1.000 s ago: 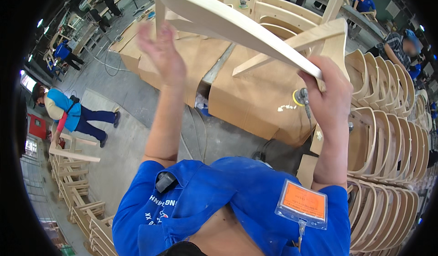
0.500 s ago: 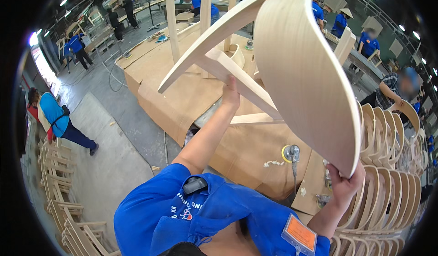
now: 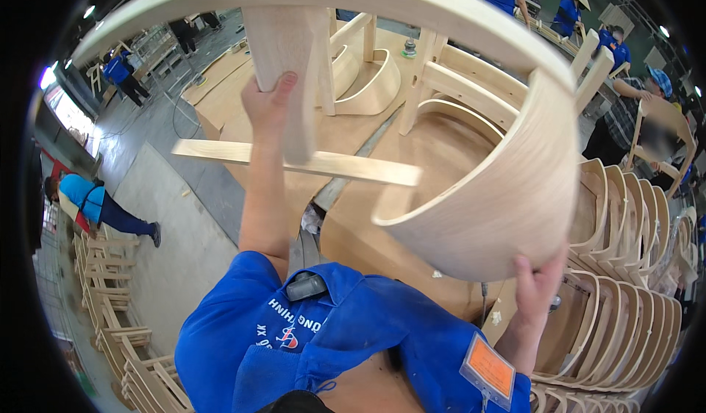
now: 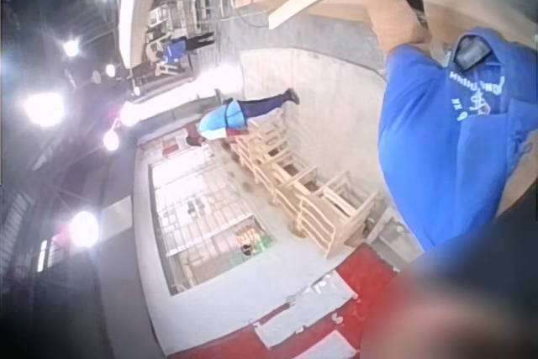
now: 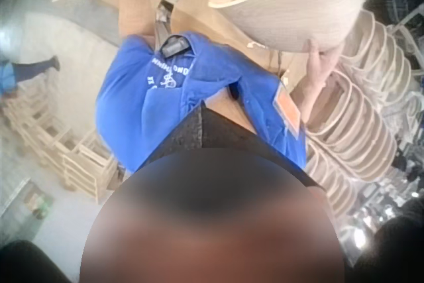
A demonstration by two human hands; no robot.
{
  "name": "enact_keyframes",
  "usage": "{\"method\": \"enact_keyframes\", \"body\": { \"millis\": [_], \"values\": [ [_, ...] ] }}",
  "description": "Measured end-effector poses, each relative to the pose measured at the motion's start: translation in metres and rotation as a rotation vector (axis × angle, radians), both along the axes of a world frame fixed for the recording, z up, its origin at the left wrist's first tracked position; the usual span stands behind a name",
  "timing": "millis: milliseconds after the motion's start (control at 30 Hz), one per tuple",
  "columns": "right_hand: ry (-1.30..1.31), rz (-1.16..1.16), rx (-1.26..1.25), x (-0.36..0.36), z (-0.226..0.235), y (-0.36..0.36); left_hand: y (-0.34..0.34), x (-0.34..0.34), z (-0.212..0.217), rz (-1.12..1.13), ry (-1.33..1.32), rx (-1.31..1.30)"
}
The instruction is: The person uses an orbital sander to smooth the surfaces of a wooden chair frame. They repeatedly reposition the chair to access different areas, including the legs, seat, and backrest, while sanding each section.
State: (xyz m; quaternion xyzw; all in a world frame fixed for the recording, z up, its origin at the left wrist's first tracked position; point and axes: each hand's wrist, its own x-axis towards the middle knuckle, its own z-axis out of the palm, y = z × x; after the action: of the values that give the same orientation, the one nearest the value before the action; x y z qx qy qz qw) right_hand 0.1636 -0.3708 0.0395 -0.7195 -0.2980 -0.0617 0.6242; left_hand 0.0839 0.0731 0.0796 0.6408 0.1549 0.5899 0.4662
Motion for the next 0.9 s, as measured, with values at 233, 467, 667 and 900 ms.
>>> {"method": "enact_keyframes", "body": {
  "millis": [233,467,667,900],
  "values": [
    [0.736,0.350,-0.362,0.036,-0.108,0.182,0.139,0.000,0.015,0.226,0.669,0.606],
    [1.393,0.696,-0.289,0.018,-0.228,0.381,0.257,0.060,-0.034,0.127,0.843,1.000],
    [1.554,0.696,-0.190,-0.004,-0.311,0.504,0.337,0.103,-0.091,-0.013,0.985,1.131],
    [1.593,0.520,-0.304,0.009,-0.360,0.570,0.394,0.123,-0.133,-0.089,0.933,1.125]
  ]
}}
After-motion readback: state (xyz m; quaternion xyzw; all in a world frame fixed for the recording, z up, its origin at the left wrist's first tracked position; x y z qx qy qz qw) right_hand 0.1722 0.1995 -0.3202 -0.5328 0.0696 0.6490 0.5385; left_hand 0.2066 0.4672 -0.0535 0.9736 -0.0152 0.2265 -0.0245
